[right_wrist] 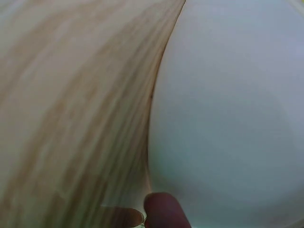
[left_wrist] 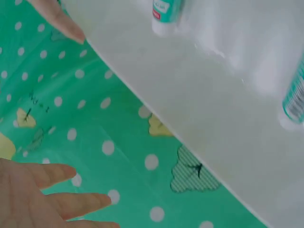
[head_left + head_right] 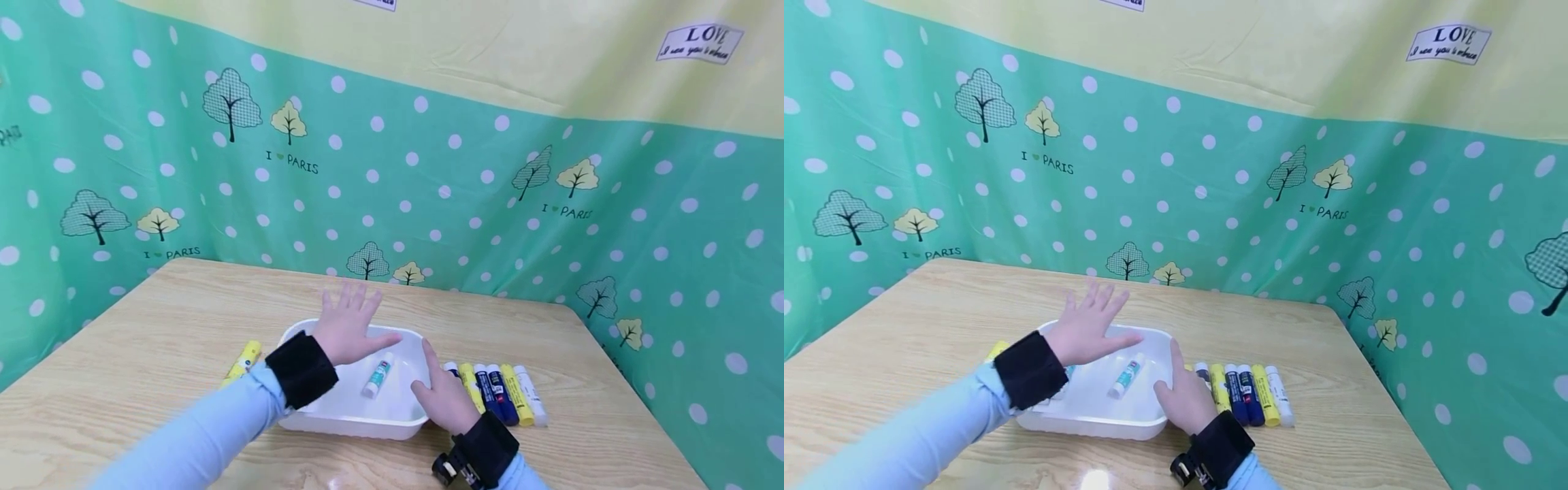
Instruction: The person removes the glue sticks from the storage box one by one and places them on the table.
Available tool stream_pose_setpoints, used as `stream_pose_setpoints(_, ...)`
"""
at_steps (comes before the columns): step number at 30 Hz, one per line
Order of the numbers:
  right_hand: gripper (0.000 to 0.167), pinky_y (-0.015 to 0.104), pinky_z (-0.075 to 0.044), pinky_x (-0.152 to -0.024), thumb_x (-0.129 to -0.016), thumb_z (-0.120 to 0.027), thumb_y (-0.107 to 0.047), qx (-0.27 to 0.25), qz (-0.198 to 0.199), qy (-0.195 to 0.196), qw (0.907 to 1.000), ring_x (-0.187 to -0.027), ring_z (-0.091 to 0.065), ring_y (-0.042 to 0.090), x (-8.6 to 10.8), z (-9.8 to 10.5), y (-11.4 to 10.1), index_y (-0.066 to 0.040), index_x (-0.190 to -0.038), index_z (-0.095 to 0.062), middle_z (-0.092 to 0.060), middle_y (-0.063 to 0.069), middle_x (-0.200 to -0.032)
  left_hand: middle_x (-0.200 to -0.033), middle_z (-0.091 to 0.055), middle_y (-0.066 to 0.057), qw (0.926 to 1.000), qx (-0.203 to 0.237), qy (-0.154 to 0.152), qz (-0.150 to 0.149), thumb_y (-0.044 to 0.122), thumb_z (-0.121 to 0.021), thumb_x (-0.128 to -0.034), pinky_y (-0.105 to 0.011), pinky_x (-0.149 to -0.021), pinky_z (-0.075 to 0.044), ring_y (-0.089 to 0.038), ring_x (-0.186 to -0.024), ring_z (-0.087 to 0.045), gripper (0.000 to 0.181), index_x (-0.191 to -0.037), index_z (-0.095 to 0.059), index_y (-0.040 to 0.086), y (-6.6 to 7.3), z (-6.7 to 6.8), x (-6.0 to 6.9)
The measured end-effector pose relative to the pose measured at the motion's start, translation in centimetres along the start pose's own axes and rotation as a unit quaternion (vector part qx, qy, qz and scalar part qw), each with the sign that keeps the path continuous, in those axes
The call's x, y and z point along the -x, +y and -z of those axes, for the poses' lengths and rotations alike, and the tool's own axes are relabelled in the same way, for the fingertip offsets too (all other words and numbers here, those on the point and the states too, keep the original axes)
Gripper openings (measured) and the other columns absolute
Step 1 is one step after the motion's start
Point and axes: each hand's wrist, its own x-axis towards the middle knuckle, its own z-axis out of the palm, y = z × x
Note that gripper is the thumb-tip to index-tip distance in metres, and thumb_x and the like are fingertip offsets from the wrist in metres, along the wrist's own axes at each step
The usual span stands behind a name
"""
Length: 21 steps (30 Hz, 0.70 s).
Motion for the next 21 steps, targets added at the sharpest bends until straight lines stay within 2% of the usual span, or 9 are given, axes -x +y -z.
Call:
stream_pose_setpoints(3,0.069,0.025,-0.043,-0.049,-0.083,-0.043,-0.021,0.001,0.007,-0.002,1.0,-0.06,-0.055,0.013,0.0,0.0,0.0,-0.013,-0.139,-0.003,-0.053,0.023,-0.108,-0.138,-0.026,-0.017,0.9995,-0.015,0.011,-0.027,0.065,-0.04,-0.0742,-0.061,-0.098,-0.01,-0.035,-0.13,-0.012,0.078,-0.132,-0.035,0.013,0.8,-1.1,-0.2)
stream_pose_setpoints(7,0.069,0.025,-0.042,-0.047,-0.084,-0.043,-0.021,0.011,0.014,-0.001,0.9998,-0.055,-0.053,0.013,-0.1,-0.2,0.0,-0.013,-0.139,-0.003,-0.058,0.019,-0.091,-0.131,-0.038,-0.013,0.9968,-0.024,0.029,-0.071,0.059,-0.049,-0.0738,-0.057,-0.096,-0.024,-0.033,-0.125,-0.028,0.069,-0.126,-0.043,0.013,1.0,-2.5,-0.3)
stream_pose_setpoints(10,0.069,0.025,-0.043,-0.048,-0.084,-0.043,-0.021,0.014,0.013,0.002,0.9998,-0.054,-0.054,0.013,-0.1,-0.2,0.0,-0.013,-0.139,-0.003,-0.058,0.019,-0.09,-0.119,-0.049,-0.01,0.9938,-0.03,0.03,-0.103,0.051,-0.056,-0.0727,-0.048,-0.087,-0.038,-0.028,-0.112,-0.043,0.062,-0.12,-0.049,0.012,1.1,-3.2,-0.3)
stream_pose_setpoints(11,0.069,0.025,-0.043,-0.048,-0.084,-0.043,-0.021,0.013,0.014,0.004,0.9998,-0.056,-0.054,0.013,-0.1,-0.2,-0.1,-0.013,-0.139,-0.003,-0.058,0.019,-0.094,-0.115,-0.052,-0.009,0.9929,-0.032,0.028,-0.111,0.049,-0.058,-0.0722,-0.045,-0.083,-0.041,-0.026,-0.107,-0.047,0.06,-0.118,-0.05,0.012,1.2,-3.2,-0.4)
stream_pose_setpoints(13,0.069,0.025,-0.044,-0.049,-0.084,-0.044,-0.021,0.012,0.013,0.007,0.9998,-0.059,-0.055,0.014,0.0,-0.2,-0.1,-0.013,-0.139,-0.004,-0.057,0.021,-0.098,-0.107,-0.056,-0.008,0.9919,-0.035,0.02,-0.12,0.046,-0.06,-0.0714,-0.039,-0.076,-0.046,-0.023,-0.096,-0.052,0.056,-0.115,-0.053,0.011,1.2,-3.5,-0.5)
stream_pose_setpoints(16,0.069,0.025,-0.043,-0.048,-0.084,-0.044,-0.021,0.01,0.01,0.009,0.9999,-0.058,-0.055,0.015,0.0,-0.2,-0.1,-0.013,-0.139,-0.004,-0.057,0.02,-0.094,-0.1,-0.06,-0.006,0.9923,-0.025,-0.006,-0.121,0.041,-0.063,-0.071,-0.031,-0.07,-0.047,-0.017,-0.083,-0.057,0.052,-0.113,-0.055,0.011,1.2,-3.9,-0.9)
stream_pose_setpoints(21,0.069,0.025,-0.042,-0.046,-0.083,-0.044,-0.021,0.008,0.003,0.009,0.9999,-0.057,-0.054,0.014,0.1,-0.1,-0.1,-0.014,-0.139,-0.004,-0.057,0.02,-0.094,-0.086,-0.063,-0.002,0.9893,-0.044,-0.043,-0.133,0.033,-0.068,-0.0678,-0.023,-0.064,-0.045,-0.011,-0.068,-0.053,0.048,-0.108,-0.057,0.01,1.1,-5.1,-1.4)
